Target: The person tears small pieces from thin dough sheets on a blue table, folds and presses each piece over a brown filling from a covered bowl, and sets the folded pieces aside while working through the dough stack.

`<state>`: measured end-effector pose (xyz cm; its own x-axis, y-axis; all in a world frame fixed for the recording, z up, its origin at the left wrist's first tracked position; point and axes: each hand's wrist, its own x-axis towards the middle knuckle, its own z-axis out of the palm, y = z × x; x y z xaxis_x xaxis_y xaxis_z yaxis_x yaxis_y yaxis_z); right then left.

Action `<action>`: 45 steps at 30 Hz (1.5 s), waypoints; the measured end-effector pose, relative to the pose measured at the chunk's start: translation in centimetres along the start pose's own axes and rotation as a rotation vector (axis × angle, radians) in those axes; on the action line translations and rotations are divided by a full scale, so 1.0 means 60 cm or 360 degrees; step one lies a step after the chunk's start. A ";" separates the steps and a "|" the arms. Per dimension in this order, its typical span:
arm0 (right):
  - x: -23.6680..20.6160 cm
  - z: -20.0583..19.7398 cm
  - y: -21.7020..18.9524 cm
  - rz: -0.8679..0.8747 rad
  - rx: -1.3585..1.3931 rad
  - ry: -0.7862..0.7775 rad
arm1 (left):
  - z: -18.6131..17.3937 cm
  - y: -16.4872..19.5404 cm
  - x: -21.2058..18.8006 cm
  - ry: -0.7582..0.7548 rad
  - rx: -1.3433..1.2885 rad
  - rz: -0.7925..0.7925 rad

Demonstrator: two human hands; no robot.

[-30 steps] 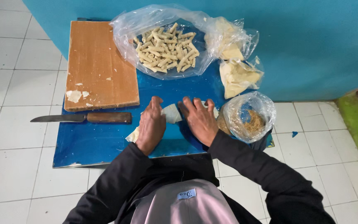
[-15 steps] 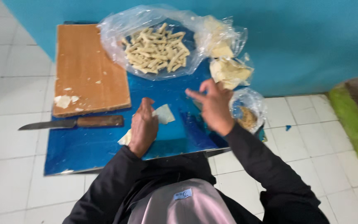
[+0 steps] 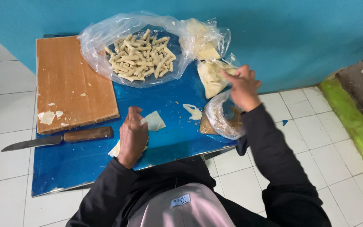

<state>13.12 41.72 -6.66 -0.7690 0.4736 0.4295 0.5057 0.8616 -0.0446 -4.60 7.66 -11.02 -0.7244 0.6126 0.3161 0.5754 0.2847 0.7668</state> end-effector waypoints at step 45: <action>-0.068 -0.111 -0.136 -0.0224 0.0950 -0.0456 | 0.002 -0.014 0.002 0.0157 -0.0153 0.0161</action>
<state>14.76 31.55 -2.03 -0.9267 0.3081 0.2154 0.1533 0.8329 -0.5317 -5.14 7.59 -11.70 -0.7012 0.5578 0.4441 0.6117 0.1507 0.7766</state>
